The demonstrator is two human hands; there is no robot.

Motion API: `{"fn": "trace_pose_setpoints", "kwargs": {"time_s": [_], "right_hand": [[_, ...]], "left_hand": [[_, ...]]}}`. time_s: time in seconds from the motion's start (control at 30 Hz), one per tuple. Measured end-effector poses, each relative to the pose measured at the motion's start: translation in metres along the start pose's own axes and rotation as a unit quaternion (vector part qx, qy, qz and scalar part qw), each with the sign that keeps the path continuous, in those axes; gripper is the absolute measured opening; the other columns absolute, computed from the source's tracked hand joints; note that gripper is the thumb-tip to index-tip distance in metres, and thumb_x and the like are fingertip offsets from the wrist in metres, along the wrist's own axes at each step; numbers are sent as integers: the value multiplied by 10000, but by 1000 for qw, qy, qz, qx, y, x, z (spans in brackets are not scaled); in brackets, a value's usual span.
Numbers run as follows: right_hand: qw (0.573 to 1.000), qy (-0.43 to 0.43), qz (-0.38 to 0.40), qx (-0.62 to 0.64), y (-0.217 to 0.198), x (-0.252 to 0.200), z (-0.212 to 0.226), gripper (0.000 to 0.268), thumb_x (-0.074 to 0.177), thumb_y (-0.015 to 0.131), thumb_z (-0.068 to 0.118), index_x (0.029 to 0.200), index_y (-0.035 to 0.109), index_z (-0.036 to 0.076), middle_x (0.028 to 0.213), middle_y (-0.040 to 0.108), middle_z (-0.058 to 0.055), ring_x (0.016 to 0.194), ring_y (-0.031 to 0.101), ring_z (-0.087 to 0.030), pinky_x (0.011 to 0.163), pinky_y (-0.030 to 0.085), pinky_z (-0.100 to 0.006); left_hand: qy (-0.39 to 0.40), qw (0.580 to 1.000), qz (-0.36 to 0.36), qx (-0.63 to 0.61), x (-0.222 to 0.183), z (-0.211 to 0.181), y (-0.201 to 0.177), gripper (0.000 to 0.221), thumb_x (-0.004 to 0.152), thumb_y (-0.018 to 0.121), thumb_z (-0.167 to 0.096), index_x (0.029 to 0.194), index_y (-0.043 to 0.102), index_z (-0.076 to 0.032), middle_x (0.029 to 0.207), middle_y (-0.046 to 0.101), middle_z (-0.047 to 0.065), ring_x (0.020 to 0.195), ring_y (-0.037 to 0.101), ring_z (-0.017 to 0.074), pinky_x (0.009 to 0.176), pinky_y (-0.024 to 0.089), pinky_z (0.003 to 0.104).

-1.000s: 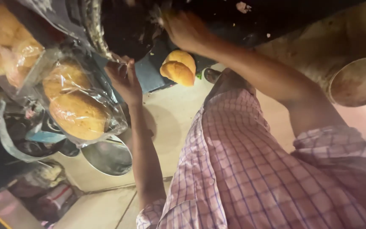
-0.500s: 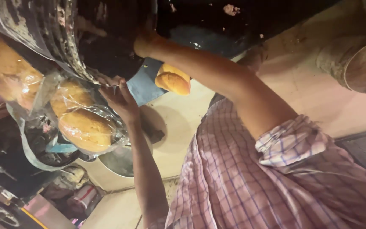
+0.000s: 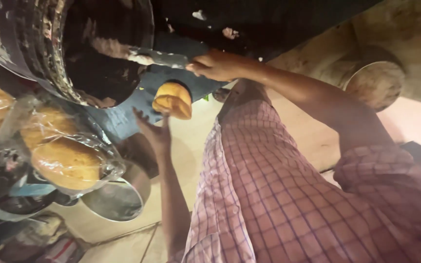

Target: The person prepares cream buns by hand and using a knife, spreading white cream onto sliced buns, placing the filled buns into plastic bags, and stacking them in a tray.

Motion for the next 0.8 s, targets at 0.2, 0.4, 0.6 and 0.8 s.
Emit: {"fn": "trace_pose_setpoints", "kwargs": {"time_s": [0.2,0.4,0.6,0.8], "right_hand": [[994,103,-28,6,-57,-75,-17,356,1094,478,359,1161,692,82,814,680,-60,641,611,-132,589,511,-316],[995,51,-86,-30,-103,-123,-29,324,1070,531,310,1123,690,33,752,676,-63,610,588,-115,572,480,-309],[989,132,-61,0,-110,-148,-73,340,1093,549,328,1184,719,49,819,704,-138,725,621,-152,672,519,-333],[998,16,-60,-14,-99,-137,-90,358,1072,525,324,1202,679,29,1029,769,-127,946,748,-238,806,552,-352]], "left_hand": [[-44,999,11,5,-7,-32,47,1031,828,924,-231,1631,291,-102,1426,343,286,1260,464,468,1062,448,510],[-65,997,31,-29,40,-73,89,738,824,860,-233,1448,483,-123,1348,450,281,1202,521,462,1012,477,512],[-30,992,-18,-124,77,-112,134,706,937,789,-287,1525,448,-96,1421,518,269,1299,502,457,1071,476,512],[-12,996,-28,-84,91,-127,139,660,885,782,-237,1460,524,-43,1392,602,243,1332,494,449,1110,431,528]]}}
Point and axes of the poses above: each hand's wrist, its own x-axis towards the middle knuckle, its own y-axis out of the palm, z = x × y, the point moved 2 cm from there along x, towards the middle knuckle
